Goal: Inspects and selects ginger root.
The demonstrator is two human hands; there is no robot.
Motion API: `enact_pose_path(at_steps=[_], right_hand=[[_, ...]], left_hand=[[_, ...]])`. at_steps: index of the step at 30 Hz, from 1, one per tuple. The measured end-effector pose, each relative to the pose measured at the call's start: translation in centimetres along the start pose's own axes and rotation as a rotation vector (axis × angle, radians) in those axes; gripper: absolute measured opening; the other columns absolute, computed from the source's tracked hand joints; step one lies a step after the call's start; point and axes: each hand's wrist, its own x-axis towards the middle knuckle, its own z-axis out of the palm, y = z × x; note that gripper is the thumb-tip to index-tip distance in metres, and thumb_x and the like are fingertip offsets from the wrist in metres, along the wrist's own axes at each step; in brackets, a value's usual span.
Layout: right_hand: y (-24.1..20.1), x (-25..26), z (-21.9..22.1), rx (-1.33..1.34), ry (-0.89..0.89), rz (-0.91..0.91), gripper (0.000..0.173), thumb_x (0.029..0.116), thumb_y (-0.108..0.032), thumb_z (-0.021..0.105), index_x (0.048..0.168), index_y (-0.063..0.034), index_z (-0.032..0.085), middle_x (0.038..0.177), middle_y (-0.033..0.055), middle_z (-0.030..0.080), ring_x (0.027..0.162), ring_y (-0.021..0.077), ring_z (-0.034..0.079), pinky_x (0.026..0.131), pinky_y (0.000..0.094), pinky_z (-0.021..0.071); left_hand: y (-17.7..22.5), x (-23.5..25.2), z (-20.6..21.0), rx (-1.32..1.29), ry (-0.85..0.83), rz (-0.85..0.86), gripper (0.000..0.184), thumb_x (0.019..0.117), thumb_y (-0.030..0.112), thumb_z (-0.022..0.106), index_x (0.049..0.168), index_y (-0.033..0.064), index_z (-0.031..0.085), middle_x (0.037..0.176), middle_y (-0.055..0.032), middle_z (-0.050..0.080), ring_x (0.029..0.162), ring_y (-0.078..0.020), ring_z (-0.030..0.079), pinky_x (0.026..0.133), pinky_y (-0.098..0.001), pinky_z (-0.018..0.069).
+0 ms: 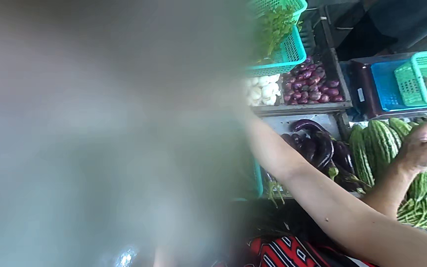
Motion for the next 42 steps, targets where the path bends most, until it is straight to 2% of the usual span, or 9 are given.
enact_pose_path(at_steps=[4, 6, 9, 14, 17, 21, 28, 31, 42], right_hand=[[-4.5, -2.6, -3.0, -0.093, -0.022, -0.293, 0.063, 0.0870, -0.041, 0.072, 0.132, 0.0014, 0.061, 0.108, 0.0259, 0.071, 0.098, 0.0429, 0.070, 0.084, 0.0588, 0.0550], [-8.2, -4.5, -6.3, -0.190, -0.195, -0.253, 0.055, 0.0930, -0.024, 0.075, 0.136, 0.0033, 0.056, 0.122, 0.0276, 0.065, 0.114, 0.0442, 0.065, 0.098, 0.0563, 0.0513], [-7.6, 3.0, -1.8, -0.326, -0.066, -0.533, 0.055, 0.0836, -0.029, 0.072, 0.133, -0.0056, 0.062, 0.116, 0.0238, 0.069, 0.105, 0.0421, 0.067, 0.084, 0.0599, 0.0522], [-6.0, 3.4, -2.3, -0.100, -0.121, -0.628, 0.045, 0.0954, -0.027, 0.067, 0.137, -0.0085, 0.062, 0.125, 0.0198, 0.069, 0.115, 0.0368, 0.066, 0.097, 0.0556, 0.0522], [-7.8, -7.9, -7.1, 0.280, 0.005, -0.123, 0.028, 0.1022, -0.005, 0.059, 0.129, 0.0039, 0.062, 0.124, 0.0248, 0.066, 0.116, 0.0360, 0.065, 0.103, 0.0452, 0.0510], [-4.9, -9.9, -5.0, 0.170, -0.129, 0.243, 0.034, 0.1058, -0.016, 0.054, 0.127, 0.0094, 0.060, 0.128, 0.0292, 0.063, 0.120, 0.0414, 0.062, 0.100, 0.0529, 0.0506], [-5.7, -9.6, -4.5, -0.029, -0.463, 0.356, 0.048, 0.1081, -0.029, 0.051, 0.144, 0.0037, 0.048, 0.147, 0.0223, 0.053, 0.138, 0.0357, 0.051, 0.112, 0.0497, 0.0434], [-6.0, -10.7, -3.5, 0.006, -0.229, 0.314, 0.041, 0.1028, -0.023, 0.060, 0.128, 0.0089, 0.059, 0.127, 0.0268, 0.065, 0.120, 0.0397, 0.063, 0.098, 0.0509, 0.0521], [-4.9, -11.0, -5.7, -0.169, -0.288, 0.022, 0.037, 0.1093, -0.019, 0.050, 0.127, 0.0126, 0.060, 0.129, 0.0304, 0.063, 0.123, 0.0435, 0.061, 0.104, 0.0515, 0.0488]], left_hand=[[-0.8, 0.2, -0.4, -0.026, -0.028, 0.053, 0.029, 0.1036, 0.014, 0.045, 0.084, 0.0051, 0.065, 0.062, 0.0014, 0.057, 0.038, -0.0020, 0.038, 0.035, -0.0180, 0.0334], [-1.4, 0.4, -1.0, -0.044, -0.067, 0.097, 0.027, 0.1034, 0.018, 0.050, 0.085, 0.0046, 0.065, 0.062, 0.0009, 0.056, 0.038, -0.0027, 0.038, 0.035, -0.0187, 0.0340], [-1.7, 0.4, -1.6, -0.045, -0.074, 0.120, 0.027, 0.1033, 0.021, 0.051, 0.086, 0.0051, 0.064, 0.060, 0.0010, 0.055, 0.038, -0.0033, 0.038, 0.036, -0.0196, 0.0338], [-2.3, 0.5, -2.4, -0.026, -0.044, 0.115, 0.030, 0.1053, 0.019, 0.046, 0.086, 0.0051, 0.064, 0.061, 0.0007, 0.056, 0.039, -0.0044, 0.039, 0.036, -0.0206, 0.0347], [-2.4, 0.2, -2.5, -0.052, -0.040, 0.106, 0.030, 0.1055, 0.021, 0.046, 0.084, 0.0084, 0.062, 0.058, 0.0034, 0.050, 0.039, -0.0048, 0.040, 0.037, -0.0211, 0.0368], [-2.5, 0.4, -2.4, -0.109, -0.019, 0.098, 0.031, 0.1057, 0.021, 0.047, 0.081, 0.0102, 0.061, 0.055, 0.0045, 0.047, 0.038, -0.0044, 0.039, 0.036, -0.0208, 0.0367], [-1.9, 0.4, -1.9, -0.072, -0.032, 0.118, 0.028, 0.1042, 0.022, 0.051, 0.082, 0.0094, 0.063, 0.055, 0.0042, 0.048, 0.038, -0.0038, 0.039, 0.036, -0.0203, 0.0354], [-2.2, 0.3, -2.1, -0.072, -0.018, 0.117, 0.029, 0.1049, 0.019, 0.048, 0.081, 0.0095, 0.062, 0.055, 0.0037, 0.048, 0.038, -0.0045, 0.040, 0.036, -0.0208, 0.0363], [-1.6, -2.2, -3.2, -0.092, 0.052, 0.142, 0.029, 0.1026, 0.017, 0.048, 0.077, 0.0118, 0.061, 0.054, 0.0058, 0.047, 0.038, -0.0029, 0.037, 0.036, -0.0189, 0.0338]])
